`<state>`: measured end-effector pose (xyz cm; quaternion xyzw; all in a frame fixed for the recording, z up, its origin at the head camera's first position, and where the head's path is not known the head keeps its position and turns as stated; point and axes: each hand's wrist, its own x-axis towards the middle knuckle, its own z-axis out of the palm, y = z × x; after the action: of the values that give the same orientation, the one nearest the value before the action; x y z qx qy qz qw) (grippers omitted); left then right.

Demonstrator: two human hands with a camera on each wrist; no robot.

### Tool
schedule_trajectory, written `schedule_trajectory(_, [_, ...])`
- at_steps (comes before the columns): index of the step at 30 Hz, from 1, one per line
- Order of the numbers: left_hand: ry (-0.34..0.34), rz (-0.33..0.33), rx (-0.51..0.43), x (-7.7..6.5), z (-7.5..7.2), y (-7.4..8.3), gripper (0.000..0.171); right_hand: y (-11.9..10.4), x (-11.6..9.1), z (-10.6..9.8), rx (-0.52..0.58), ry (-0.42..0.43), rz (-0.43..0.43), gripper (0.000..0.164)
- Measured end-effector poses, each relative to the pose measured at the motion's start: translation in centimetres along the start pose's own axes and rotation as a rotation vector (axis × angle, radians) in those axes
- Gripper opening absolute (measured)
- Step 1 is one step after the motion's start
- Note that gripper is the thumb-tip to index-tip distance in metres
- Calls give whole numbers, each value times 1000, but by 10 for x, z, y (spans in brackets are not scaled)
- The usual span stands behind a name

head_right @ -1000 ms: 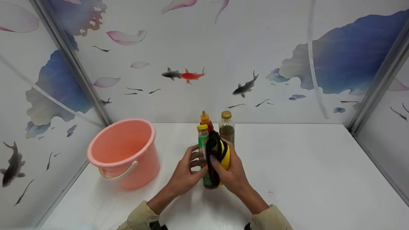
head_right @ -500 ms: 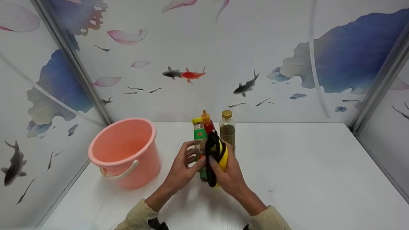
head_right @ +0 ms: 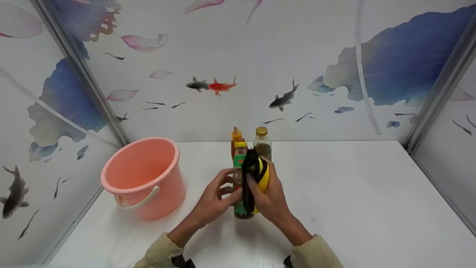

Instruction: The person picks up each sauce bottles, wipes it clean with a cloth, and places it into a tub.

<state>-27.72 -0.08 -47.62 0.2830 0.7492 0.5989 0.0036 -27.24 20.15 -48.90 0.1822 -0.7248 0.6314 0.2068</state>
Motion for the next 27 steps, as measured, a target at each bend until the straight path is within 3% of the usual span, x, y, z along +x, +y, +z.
schedule_trajectory(4, [-61,-34,-8,-2,0,0,55,-2,2,-4,2,19,-25,45])
schedule_trajectory(8, [-77,-62,-16,-3,1,0,55,-2,3,-5,5,20,-29,44])
schedule_trajectory(20, [-26,-98,-79,-3,6,-1,55,-3,2,-5,7,2,-8,45])
schedule_trajectory(27, [39,-62,-77,-2,5,-3,50,0,0,-2,19,5,43,45])
